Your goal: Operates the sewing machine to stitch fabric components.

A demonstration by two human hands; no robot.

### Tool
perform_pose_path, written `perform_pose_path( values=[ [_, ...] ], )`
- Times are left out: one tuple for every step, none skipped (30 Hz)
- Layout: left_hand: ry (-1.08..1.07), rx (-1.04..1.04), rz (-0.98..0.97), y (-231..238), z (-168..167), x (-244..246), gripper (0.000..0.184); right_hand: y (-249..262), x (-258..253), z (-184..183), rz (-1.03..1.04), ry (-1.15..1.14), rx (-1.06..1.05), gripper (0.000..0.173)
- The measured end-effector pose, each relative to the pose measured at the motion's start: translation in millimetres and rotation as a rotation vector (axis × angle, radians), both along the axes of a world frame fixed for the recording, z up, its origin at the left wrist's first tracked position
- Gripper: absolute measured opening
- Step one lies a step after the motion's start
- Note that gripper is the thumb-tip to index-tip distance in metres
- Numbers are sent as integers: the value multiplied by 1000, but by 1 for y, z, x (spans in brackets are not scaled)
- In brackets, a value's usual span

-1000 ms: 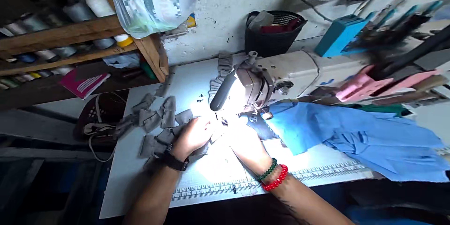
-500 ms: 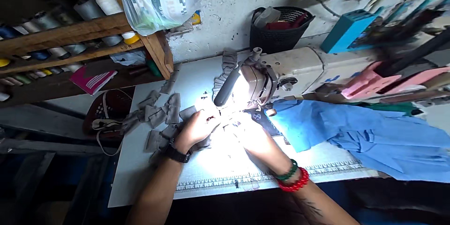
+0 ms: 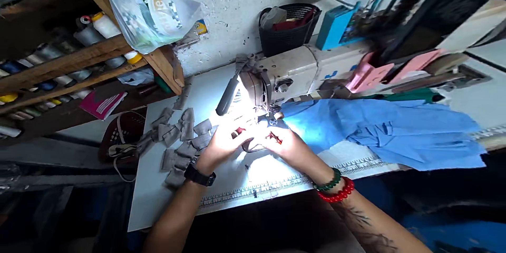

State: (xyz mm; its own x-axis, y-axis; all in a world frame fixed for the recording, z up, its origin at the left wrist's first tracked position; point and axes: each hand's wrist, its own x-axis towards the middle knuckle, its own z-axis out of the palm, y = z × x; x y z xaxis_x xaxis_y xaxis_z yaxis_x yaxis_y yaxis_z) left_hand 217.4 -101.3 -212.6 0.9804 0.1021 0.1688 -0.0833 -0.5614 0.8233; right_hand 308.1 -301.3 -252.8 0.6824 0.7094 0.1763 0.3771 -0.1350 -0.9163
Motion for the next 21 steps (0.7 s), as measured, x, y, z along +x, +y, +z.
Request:
perform_pose_path(
  values=[
    [-34,-3,10,-2,-1,-1,16,-1,2,1,14,21,0,22],
    [-81,-18,-7,-4,-4,-3,12,0,4,2,36,42,3,23],
    [-126,-38,-28,-6,-6,-5,9,1,5,1,48,61,12,24],
    [-150,-64,-40,-8,-7,-7,8,2,6,0,52,78,25,23],
    [-144,-93,-38,-8,-5,-9,9,2,8,-2,46,84,42,22],
    [-93,-112,-20,-9,-1,-10,12,2,9,-3,42,89,53,20],
    [-3,-116,-10,-8,4,-10,16,2,10,-3,40,103,56,18],
    [115,-111,-23,-8,10,-9,21,1,10,-3,39,115,55,17],
    [232,-104,-45,-8,13,-8,28,1,10,-3,40,127,58,14],
    [330,-92,-66,-8,12,-7,32,1,9,-4,38,132,62,12],
    [379,-103,-86,-7,7,-4,33,1,9,-5,36,124,60,12],
    [394,-146,-92,-7,3,-3,31,1,10,-6,37,114,54,12],
    [398,-170,-74,-9,0,-2,29,2,10,-6,38,107,47,12],
    [396,-175,-46,-9,-2,-1,28,2,11,-7,40,102,41,12],
    [386,-181,-20,-9,-5,0,26,3,11,-8,46,103,36,11],
    [372,-181,6,-10,-7,2,25,3,11,-8,53,106,29,12],
    [359,-183,31,-10,-9,4,23,3,11,-7,67,112,15,12],
    [351,-187,45,-11,-11,6,22,2,13,-6,85,123,-16,14],
    [357,-172,51,-11,-12,9,22,1,15,-4,99,125,-68,15],
    [375,-142,48,-10,-14,13,23,-2,17,-1,98,104,-130,18],
    [386,-89,40,-9,-16,17,26,-5,19,-1,77,51,-193,20]
  ],
)
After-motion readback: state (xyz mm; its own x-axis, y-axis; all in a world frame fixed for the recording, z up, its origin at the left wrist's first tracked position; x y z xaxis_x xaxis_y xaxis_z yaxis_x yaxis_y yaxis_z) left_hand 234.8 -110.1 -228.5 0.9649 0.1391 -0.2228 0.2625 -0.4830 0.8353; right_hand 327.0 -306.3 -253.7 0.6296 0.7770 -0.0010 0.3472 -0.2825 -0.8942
